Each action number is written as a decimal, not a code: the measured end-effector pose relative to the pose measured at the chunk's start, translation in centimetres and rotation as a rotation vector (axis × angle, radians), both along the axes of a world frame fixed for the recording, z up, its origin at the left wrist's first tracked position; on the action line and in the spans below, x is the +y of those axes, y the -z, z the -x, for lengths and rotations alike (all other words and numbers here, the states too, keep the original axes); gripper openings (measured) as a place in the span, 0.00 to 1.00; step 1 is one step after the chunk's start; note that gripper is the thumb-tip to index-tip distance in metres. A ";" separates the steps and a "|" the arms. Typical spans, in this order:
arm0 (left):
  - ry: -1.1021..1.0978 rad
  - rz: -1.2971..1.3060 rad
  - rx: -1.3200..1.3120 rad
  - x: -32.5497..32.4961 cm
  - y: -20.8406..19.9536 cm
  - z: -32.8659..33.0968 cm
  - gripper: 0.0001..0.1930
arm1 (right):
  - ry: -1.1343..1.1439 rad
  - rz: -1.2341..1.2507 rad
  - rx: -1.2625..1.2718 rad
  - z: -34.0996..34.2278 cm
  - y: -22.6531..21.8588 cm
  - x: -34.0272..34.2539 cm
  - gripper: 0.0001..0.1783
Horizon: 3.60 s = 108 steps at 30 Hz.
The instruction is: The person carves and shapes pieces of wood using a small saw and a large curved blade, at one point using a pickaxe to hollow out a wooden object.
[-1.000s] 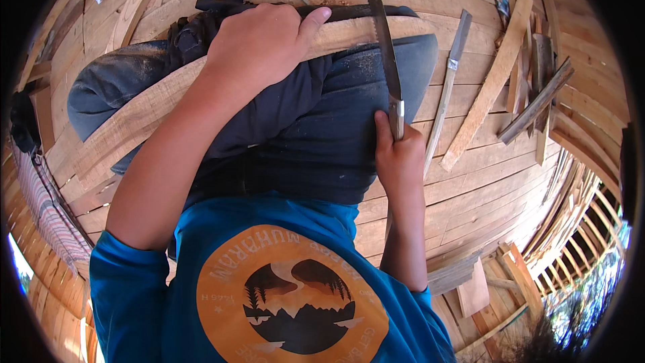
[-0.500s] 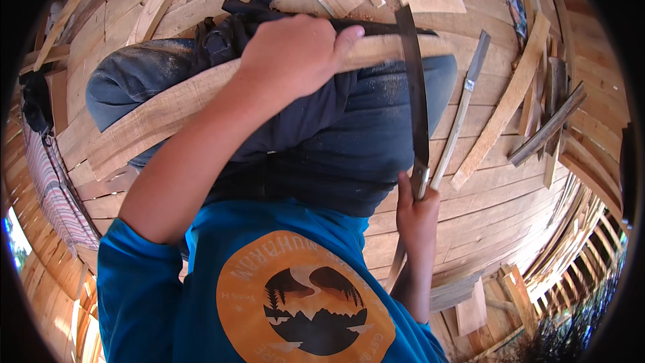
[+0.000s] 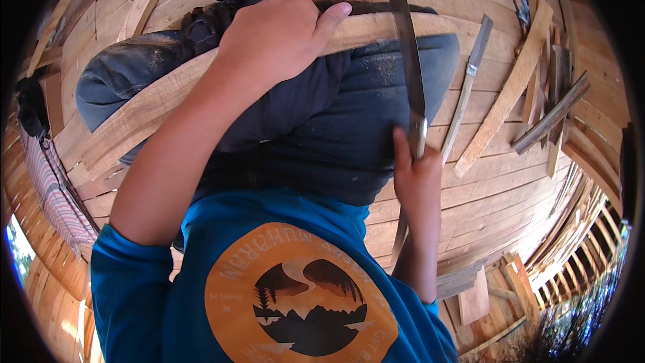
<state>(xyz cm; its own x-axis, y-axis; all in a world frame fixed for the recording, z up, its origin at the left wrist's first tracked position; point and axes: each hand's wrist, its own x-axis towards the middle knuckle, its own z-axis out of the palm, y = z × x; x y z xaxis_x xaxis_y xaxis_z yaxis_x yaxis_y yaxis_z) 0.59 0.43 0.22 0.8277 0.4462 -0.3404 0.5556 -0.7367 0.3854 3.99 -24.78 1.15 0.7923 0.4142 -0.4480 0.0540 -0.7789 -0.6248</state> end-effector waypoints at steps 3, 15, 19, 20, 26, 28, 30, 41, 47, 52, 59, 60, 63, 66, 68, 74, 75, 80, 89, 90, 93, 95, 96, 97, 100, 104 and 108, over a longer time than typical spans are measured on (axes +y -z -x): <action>0.063 -0.009 0.033 -1.7 -0.2 -0.3 0.38 | 0.042 -0.035 -0.015 2.3 -0.9 -2.2 0.19; 0.027 -0.043 -0.004 -0.7 0.3 -0.4 0.39 | 0.014 0.047 0.011 1.3 -0.8 -2.6 0.20; 0.005 0.042 0.013 -0.1 -0.4 -0.2 0.39 | 0.013 -0.011 0.003 -0.2 -0.1 0.6 0.20; 0.020 -0.052 -0.018 -0.9 0.0 0.2 0.38 | 0.009 -0.038 -0.001 0.4 -0.3 0.1 0.20; 0.024 -0.043 -0.002 -0.7 -0.1 -0.2 0.38 | 0.069 -0.017 0.025 2.3 -0.6 -2.8 0.20; 0.039 -0.042 -0.035 -0.6 0.3 -0.3 0.38 | 0.044 -0.036 0.006 -0.1 0.2 0.7 0.20; 0.017 -0.030 -0.039 -0.4 0.4 -0.1 0.38 | 0.017 -0.027 0.009 -0.6 0.3 1.2 0.20; 0.027 -0.053 -0.077 -0.4 0.1 -0.2 0.38 | -0.030 0.021 -0.044 -2.2 0.3 3.4 0.21; 0.012 -0.047 -0.059 -0.8 0.4 -0.2 0.38 | 0.142 -0.079 -0.013 3.8 -1.1 -3.5 0.24; 0.008 -0.027 -0.001 -0.4 0.2 -0.4 0.38 | 0.106 0.030 0.093 1.7 -0.9 -2.0 0.23; 0.008 -0.014 0.012 -0.4 -0.2 -0.5 0.38 | -0.034 0.041 -0.035 -1.4 -0.7 1.3 0.23; 0.003 -0.024 0.019 -0.3 -0.2 -0.3 0.38 | -0.012 0.045 0.021 -0.5 -1.2 -0.1 0.23; 0.024 -0.032 -0.014 -0.4 0.4 -0.5 0.37 | 0.126 0.016 0.032 3.5 -1.5 -4.2 0.23; -0.001 -0.028 -0.009 0.0 0.5 -0.5 0.37 | 0.101 0.052 0.094 2.6 -2.0 -3.4 0.24; -0.003 -0.013 -0.025 0.0 0.7 -0.5 0.37 | 0.137 0.085 0.141 1.8 -1.7 -3.3 0.25; -0.002 -0.011 0.004 -0.4 0.1 -0.7 0.37 | 0.044 0.032 0.083 0.1 -0.8 -2.2 0.25; 0.001 -0.021 -0.003 -0.4 0.3 -0.5 0.37 | 0.042 0.032 0.080 -0.5 -0.7 -1.4 0.25; 0.034 0.000 0.014 -0.2 0.0 -0.3 0.37 | -0.001 0.009 0.036 -3.2 0.0 2.8 0.23; 0.041 0.004 0.003 0.2 0.6 -0.4 0.37 | 0.101 0.020 0.123 1.6 -1.5 -3.6 0.24; 0.037 0.019 0.005 0.1 0.5 -0.3 0.37 | 0.102 0.025 0.125 1.9 -1.8 -3.3 0.25; 0.029 0.021 -0.010 -0.1 0.2 -0.1 0.36 | 0.078 0.036 0.096 1.1 -1.5 -2.4 0.24; 0.065 -0.024 -0.052 -0.8 0.4 0.3 0.36 | 0.025 0.005 0.018 0.0 -0.9 -0.7 0.24; 0.088 -0.021 -0.076 -1.0 0.1 0.4 0.36 | 0.020 0.019 0.012 -0.9 -0.6 0.4 0.24; 0.078 -0.004 -0.061 -0.9 0.3 0.4 0.36 | 0.014 0.032 0.006 -1.9 -0.4 1.7 0.24; 0.051 0.004 -0.036 -0.2 0.5 0.2 0.36 | -0.012 0.041 0.024 -2.5 -0.8 2.4 0.23; 0.059 -0.006 -0.042 -0.3 0.2 0.4 0.36 | 0.007 0.090 0.074 0.0 -2.3 -0.9 0.23; 0.063 0.013 -0.051 -0.6 0.6 0.5 0.36 | 0.082 0.059 0.097 2.0 -2.3 -2.4 0.23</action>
